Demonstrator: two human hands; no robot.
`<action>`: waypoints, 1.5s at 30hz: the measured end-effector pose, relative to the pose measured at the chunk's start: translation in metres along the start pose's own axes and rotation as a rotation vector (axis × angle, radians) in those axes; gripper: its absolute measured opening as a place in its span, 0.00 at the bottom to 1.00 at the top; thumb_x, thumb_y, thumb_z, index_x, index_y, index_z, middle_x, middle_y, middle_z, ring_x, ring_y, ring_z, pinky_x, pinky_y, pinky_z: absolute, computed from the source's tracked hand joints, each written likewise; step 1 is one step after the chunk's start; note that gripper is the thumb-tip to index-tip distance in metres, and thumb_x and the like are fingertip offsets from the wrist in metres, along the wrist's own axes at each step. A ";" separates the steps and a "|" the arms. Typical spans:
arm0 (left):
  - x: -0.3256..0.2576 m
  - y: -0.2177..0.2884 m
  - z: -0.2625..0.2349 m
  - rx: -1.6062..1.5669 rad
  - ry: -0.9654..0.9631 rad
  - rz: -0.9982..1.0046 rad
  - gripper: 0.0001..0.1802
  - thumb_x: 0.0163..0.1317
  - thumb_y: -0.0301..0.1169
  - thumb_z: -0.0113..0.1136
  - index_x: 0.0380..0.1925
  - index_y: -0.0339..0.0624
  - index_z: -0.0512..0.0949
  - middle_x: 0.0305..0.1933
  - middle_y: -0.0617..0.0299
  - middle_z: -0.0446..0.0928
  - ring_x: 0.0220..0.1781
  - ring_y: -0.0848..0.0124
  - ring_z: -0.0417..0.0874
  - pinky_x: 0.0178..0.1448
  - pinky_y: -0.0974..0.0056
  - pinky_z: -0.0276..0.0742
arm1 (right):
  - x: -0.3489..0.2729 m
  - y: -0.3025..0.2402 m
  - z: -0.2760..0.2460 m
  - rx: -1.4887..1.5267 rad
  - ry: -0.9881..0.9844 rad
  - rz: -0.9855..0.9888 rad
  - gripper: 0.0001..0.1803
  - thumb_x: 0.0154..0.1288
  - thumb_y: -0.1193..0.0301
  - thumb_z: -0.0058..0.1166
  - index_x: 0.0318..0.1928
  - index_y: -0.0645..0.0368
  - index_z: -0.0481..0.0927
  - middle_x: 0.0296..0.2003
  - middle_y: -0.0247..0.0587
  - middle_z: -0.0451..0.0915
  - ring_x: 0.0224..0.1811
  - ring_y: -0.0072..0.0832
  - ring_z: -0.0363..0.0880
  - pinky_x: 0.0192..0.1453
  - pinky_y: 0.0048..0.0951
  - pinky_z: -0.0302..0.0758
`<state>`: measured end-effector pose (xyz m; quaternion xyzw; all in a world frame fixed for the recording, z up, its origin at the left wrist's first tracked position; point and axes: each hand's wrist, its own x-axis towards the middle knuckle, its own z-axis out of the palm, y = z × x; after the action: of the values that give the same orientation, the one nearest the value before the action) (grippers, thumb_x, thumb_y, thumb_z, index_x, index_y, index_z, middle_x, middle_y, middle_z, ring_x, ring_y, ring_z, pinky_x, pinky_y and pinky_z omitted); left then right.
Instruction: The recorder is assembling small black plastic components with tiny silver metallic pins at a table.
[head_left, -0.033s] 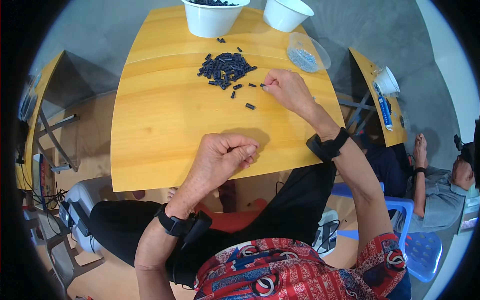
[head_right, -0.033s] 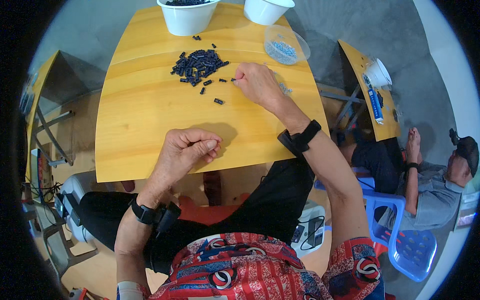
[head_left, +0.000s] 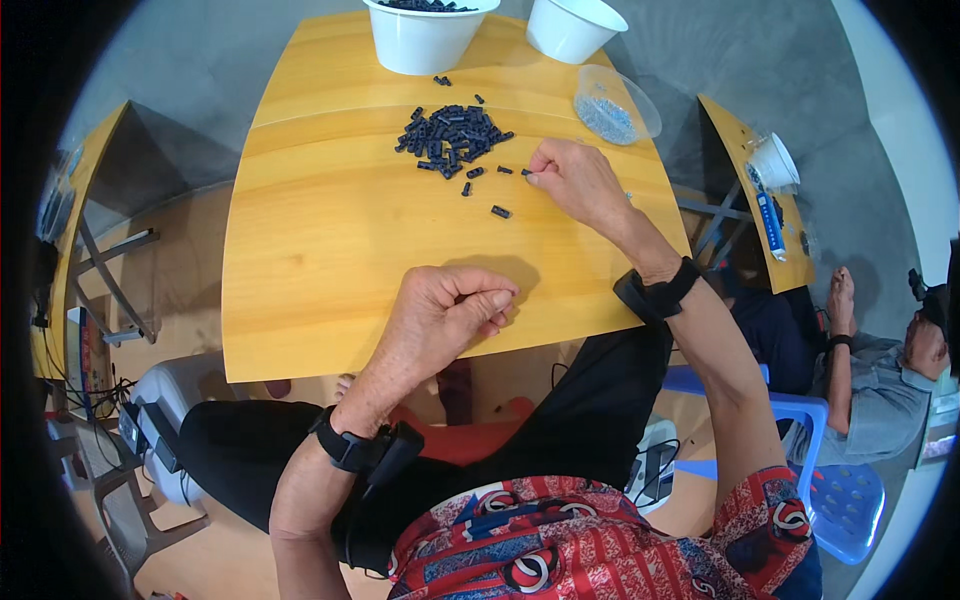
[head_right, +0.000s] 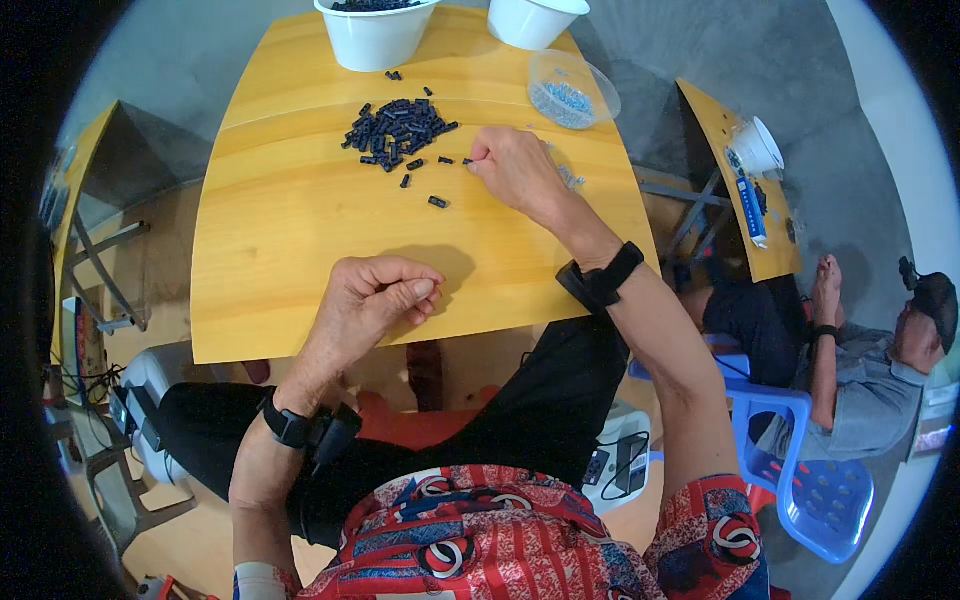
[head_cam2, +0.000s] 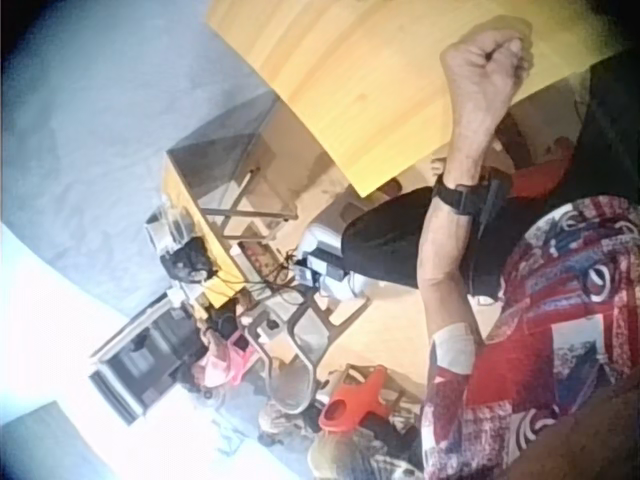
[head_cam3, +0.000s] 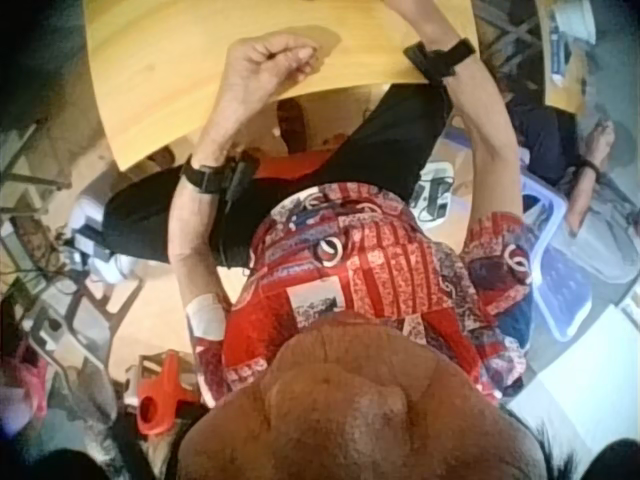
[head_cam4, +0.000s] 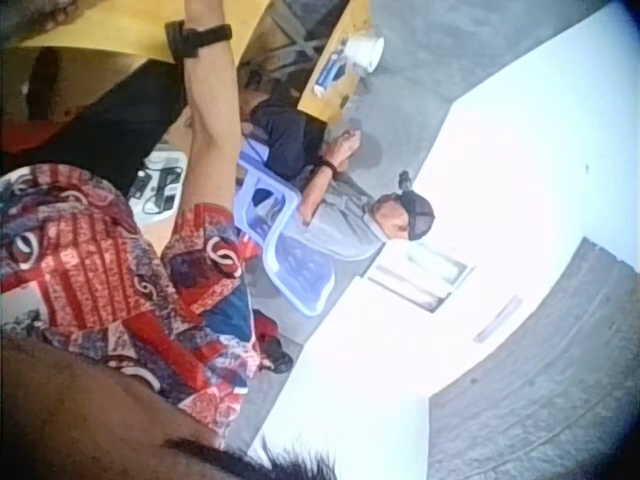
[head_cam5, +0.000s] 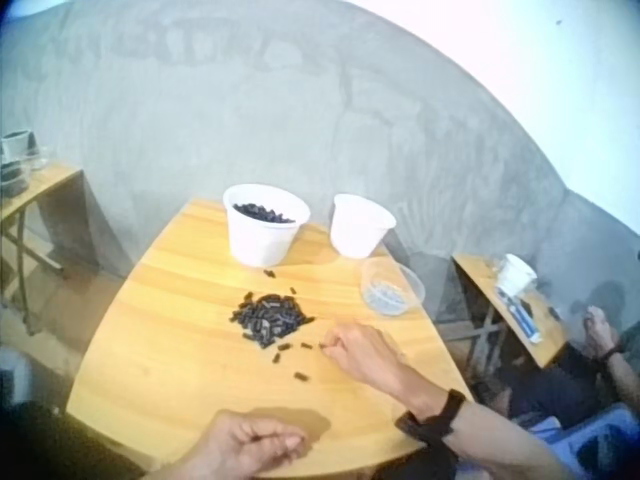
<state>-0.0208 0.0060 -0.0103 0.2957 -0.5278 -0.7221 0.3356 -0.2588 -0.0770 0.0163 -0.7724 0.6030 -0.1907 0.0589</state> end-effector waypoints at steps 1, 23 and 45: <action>0.000 0.001 0.000 0.012 -0.011 -0.011 0.08 0.63 0.27 0.57 0.38 0.33 0.81 0.30 0.62 0.81 0.29 0.78 0.79 0.36 0.73 0.77 | -0.003 -0.002 -0.002 0.004 -0.006 -0.005 0.09 0.52 0.72 0.59 0.30 0.65 0.77 0.23 0.46 0.78 0.26 0.36 0.78 0.31 0.35 0.72; -0.002 -0.002 0.001 -0.007 0.033 0.015 0.08 0.63 0.25 0.56 0.36 0.33 0.81 0.26 0.63 0.80 0.26 0.81 0.78 0.33 0.75 0.77 | 0.012 -0.019 0.009 0.013 0.017 -0.082 0.06 0.53 0.70 0.57 0.29 0.59 0.79 0.29 0.48 0.77 0.33 0.46 0.77 0.38 0.42 0.72; -0.001 -0.001 0.001 -0.013 0.034 0.002 0.08 0.62 0.26 0.58 0.38 0.34 0.81 0.30 0.62 0.81 0.29 0.78 0.79 0.35 0.74 0.77 | -0.028 -0.041 -0.003 -0.076 0.140 -0.314 0.05 0.56 0.73 0.55 0.30 0.61 0.75 0.29 0.47 0.74 0.27 0.48 0.76 0.30 0.43 0.73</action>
<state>-0.0208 0.0072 -0.0108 0.3052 -0.5175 -0.7202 0.3469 -0.2279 -0.0390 0.0262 -0.8436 0.4842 -0.2281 -0.0431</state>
